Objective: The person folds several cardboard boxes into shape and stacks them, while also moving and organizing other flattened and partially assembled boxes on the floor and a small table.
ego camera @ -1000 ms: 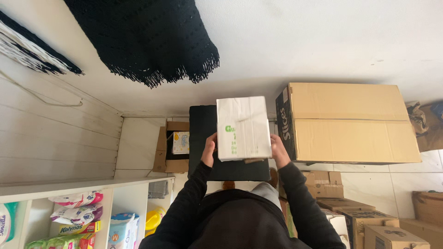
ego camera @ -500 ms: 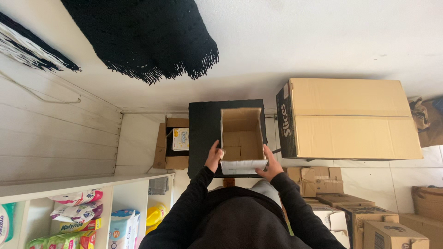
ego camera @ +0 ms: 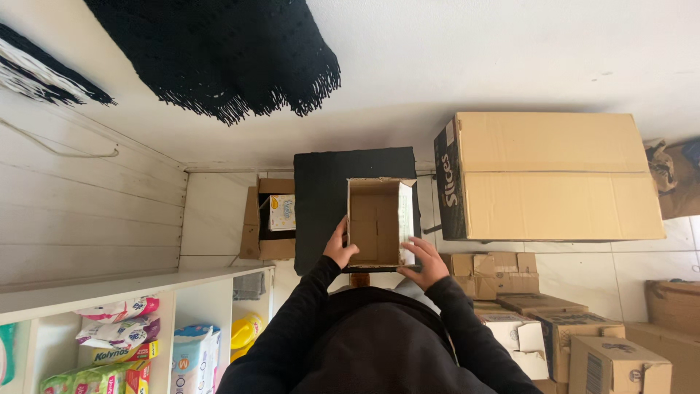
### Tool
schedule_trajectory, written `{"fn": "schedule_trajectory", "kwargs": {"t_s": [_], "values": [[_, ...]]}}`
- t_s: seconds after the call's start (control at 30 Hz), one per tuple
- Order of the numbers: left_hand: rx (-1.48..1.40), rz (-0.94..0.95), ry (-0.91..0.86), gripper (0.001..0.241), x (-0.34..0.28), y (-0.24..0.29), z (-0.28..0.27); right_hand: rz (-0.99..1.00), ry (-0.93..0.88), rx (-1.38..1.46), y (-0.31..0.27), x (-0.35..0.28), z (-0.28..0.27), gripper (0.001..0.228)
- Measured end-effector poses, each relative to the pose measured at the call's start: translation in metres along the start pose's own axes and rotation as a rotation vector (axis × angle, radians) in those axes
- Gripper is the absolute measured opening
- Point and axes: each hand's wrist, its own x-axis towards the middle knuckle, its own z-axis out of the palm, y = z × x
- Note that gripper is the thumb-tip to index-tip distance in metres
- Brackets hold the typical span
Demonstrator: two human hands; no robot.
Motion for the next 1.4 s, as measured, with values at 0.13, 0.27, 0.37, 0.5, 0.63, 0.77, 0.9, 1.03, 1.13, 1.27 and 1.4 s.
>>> {"fn": "schedule_trajectory", "kwargs": {"t_s": [0.13, 0.27, 0.37, 0.5, 0.63, 0.77, 0.9, 1.03, 1.13, 1.27, 1.4], "values": [[-0.004, -0.034, 0.007, 0.11, 0.004, -0.003, -0.008, -0.035, -0.115, 0.04, -0.006, 0.006, -0.006, 0.055], [0.029, 0.021, 0.02, 0.098, 0.002, -0.012, -0.006, 0.145, -0.191, 0.036, -0.01, 0.019, -0.006, 0.043], [0.05, 0.139, 0.026, 0.09, 0.002, -0.023, 0.0, 0.323, -0.19, -0.029, 0.0, 0.035, 0.005, 0.057], [0.141, 0.212, 0.004, 0.1, 0.003, -0.021, 0.008, 0.463, -0.019, -0.09, 0.016, 0.059, 0.029, 0.07], [0.378, 0.225, -0.015, 0.113, 0.005, -0.006, 0.017, 0.496, -0.016, -0.13, 0.015, 0.074, 0.05, 0.079], [0.645, 0.196, -0.06, 0.122, 0.01, 0.001, 0.028, 0.47, -0.004, -0.186, -0.025, 0.091, 0.04, 0.078], [0.798, 0.123, -0.089, 0.118, 0.016, 0.006, 0.035, 0.548, 0.013, -0.28, -0.051, 0.121, 0.043, 0.081], [1.001, 0.098, -0.1, 0.115, 0.018, 0.02, 0.037, 0.608, -0.036, -0.39, -0.055, 0.156, 0.049, 0.089], [1.079, 0.135, -0.095, 0.102, 0.022, 0.031, 0.036, 0.628, 0.015, -0.588, -0.025, 0.173, 0.073, 0.109], [1.093, 0.071, -0.114, 0.076, 0.049, 0.016, 0.036, 0.652, -0.046, -0.486, -0.029, 0.183, 0.058, 0.115], [1.095, 0.001, -0.098, 0.064, 0.072, 0.003, 0.034, 0.682, -0.096, -0.139, -0.052, 0.176, 0.023, 0.123]]}}
